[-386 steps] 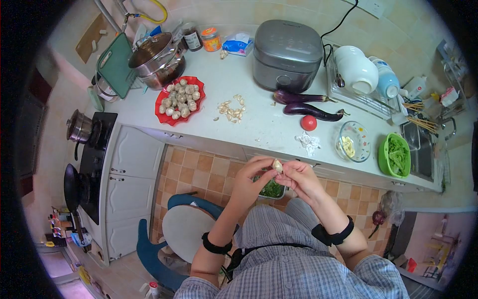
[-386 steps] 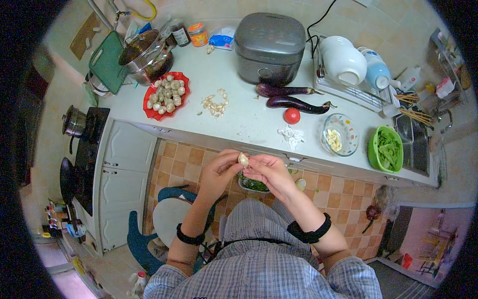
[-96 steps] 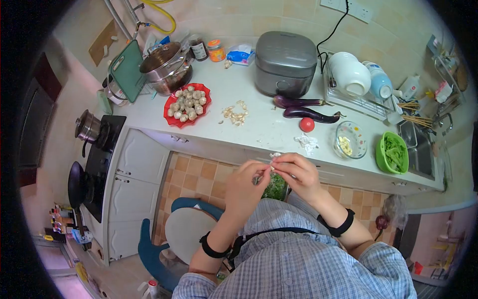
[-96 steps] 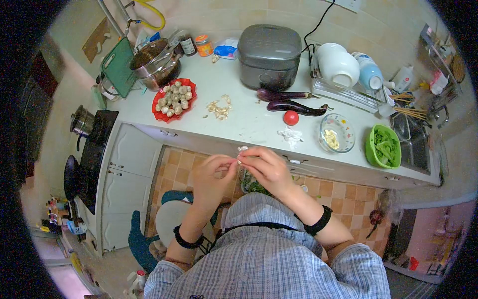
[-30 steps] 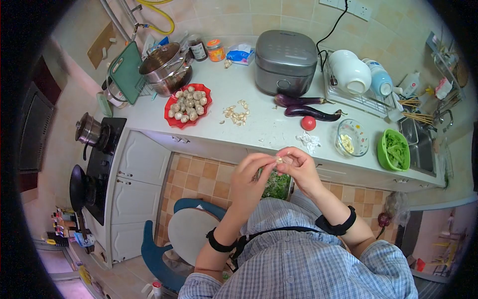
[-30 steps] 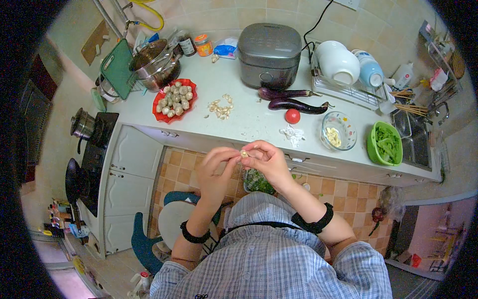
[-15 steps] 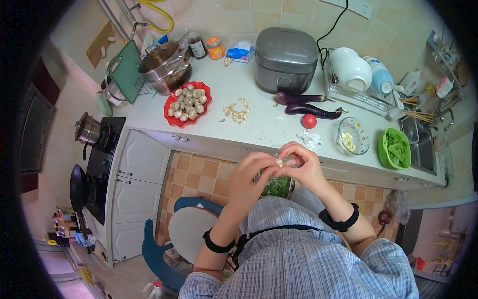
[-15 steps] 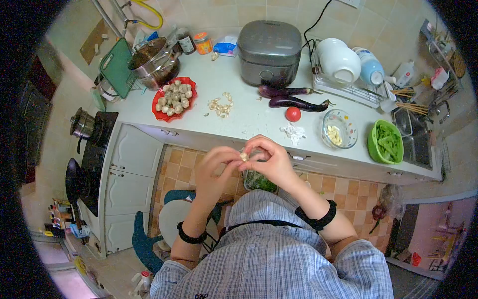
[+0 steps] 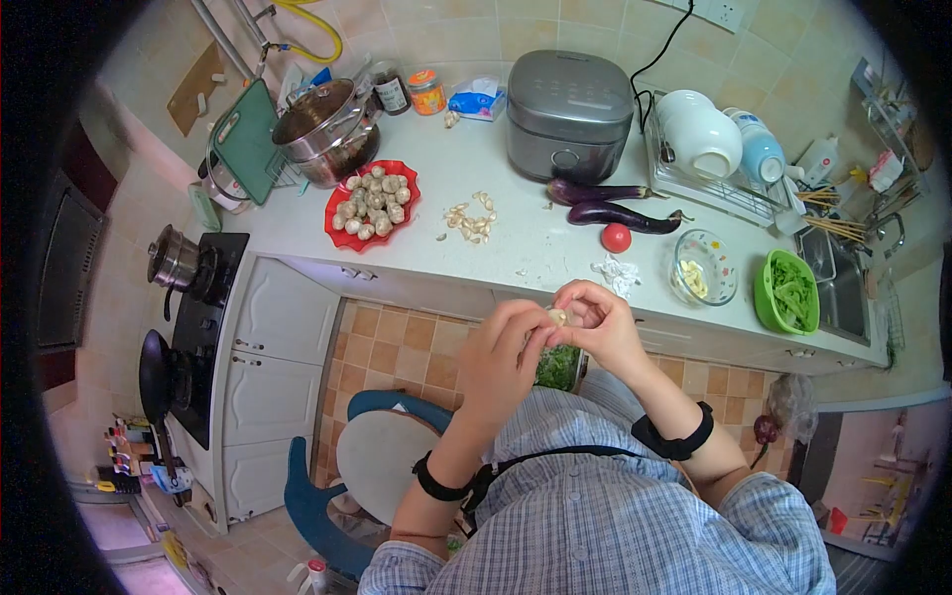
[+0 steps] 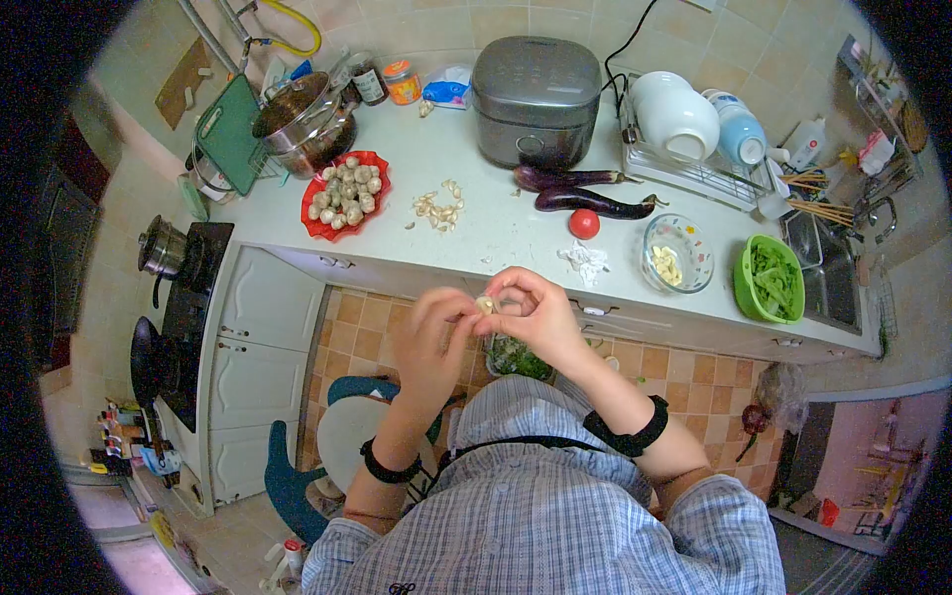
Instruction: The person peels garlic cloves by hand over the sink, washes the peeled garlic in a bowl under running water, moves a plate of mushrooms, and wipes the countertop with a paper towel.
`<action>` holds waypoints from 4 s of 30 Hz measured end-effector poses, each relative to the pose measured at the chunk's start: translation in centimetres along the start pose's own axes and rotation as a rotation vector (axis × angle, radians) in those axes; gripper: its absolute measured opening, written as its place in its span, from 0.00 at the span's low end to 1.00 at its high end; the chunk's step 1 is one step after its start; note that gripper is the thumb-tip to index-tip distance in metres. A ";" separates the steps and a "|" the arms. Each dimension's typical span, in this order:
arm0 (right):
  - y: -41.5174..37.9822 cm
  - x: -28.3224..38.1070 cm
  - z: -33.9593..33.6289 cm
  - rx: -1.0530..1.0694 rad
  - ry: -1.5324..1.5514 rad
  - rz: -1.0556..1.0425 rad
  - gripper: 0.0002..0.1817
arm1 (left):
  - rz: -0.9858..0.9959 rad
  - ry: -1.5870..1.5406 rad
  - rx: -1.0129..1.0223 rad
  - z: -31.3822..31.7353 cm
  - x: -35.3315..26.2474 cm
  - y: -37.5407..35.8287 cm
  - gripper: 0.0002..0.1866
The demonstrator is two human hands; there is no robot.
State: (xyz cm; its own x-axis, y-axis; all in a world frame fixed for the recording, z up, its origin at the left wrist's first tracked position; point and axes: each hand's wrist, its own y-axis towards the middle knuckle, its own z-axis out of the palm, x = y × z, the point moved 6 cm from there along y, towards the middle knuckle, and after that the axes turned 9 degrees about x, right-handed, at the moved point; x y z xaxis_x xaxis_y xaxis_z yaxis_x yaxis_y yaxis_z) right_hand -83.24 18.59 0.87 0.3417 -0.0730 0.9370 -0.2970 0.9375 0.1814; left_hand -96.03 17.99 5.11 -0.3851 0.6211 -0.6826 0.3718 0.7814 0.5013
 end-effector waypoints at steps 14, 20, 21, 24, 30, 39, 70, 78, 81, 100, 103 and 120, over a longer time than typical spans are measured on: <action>-0.1 -0.2 0.1 0.007 -0.044 0.075 0.16 | -0.205 -0.280 0.071 -0.2 0.5 0.6 0.07; 0.2 -0.1 0.2 0.005 0.062 0.047 0.15 | -0.268 -0.547 0.033 0.1 1.8 0.2 0.05; 0.2 -0.4 0.1 -0.004 0.095 0.067 0.15 | -0.268 -0.547 0.033 0.0 1.8 0.1 0.05; 0.1 -0.5 -0.2 -0.014 0.180 0.113 0.15 | -0.287 -0.500 0.062 0.0 1.8 0.0 0.05; 0.0 -0.3 0.0 0.001 0.140 0.076 0.15 | -0.301 -0.512 0.044 -0.3 1.0 0.4 0.06; -0.2 -0.4 0.5 0.063 0.102 0.079 0.15 | -0.176 -0.370 0.087 -0.5 0.7 0.6 0.04; -0.8 -0.5 -0.1 -0.217 0.400 0.244 0.10 | -0.348 -0.251 0.053 0.7 1.0 -0.5 0.08; -0.5 -0.6 -0.2 -0.228 0.262 0.201 0.08 | -0.322 -0.206 0.001 0.0 1.0 -0.3 0.06; -0.3 -0.7 -0.5 -0.225 0.170 0.148 0.10 | -0.345 -0.225 0.006 0.0 1.5 -0.4 0.07; -0.1 1.5 0.3 -0.181 -0.343 -0.087 0.11 | -0.451 -0.396 0.121 0.1 2.6 -0.5 0.09; -0.3 1.9 0.4 -0.198 -0.412 -0.090 0.10 | -0.452 -0.417 0.119 0.4 2.7 -0.6 0.09; -0.4 -1.1 -1.1 -0.232 -0.026 0.100 0.09 | -0.393 -0.543 0.019 0.3 2.3 -0.5 0.08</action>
State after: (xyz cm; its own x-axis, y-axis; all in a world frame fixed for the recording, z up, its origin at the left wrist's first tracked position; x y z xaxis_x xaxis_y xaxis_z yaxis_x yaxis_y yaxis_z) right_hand -82.50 18.69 -0.57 0.2964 0.0184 0.9549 -0.1146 0.9933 0.0164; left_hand -96.82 18.99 3.11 -0.0173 0.1682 -0.9856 0.3073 0.9389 0.1549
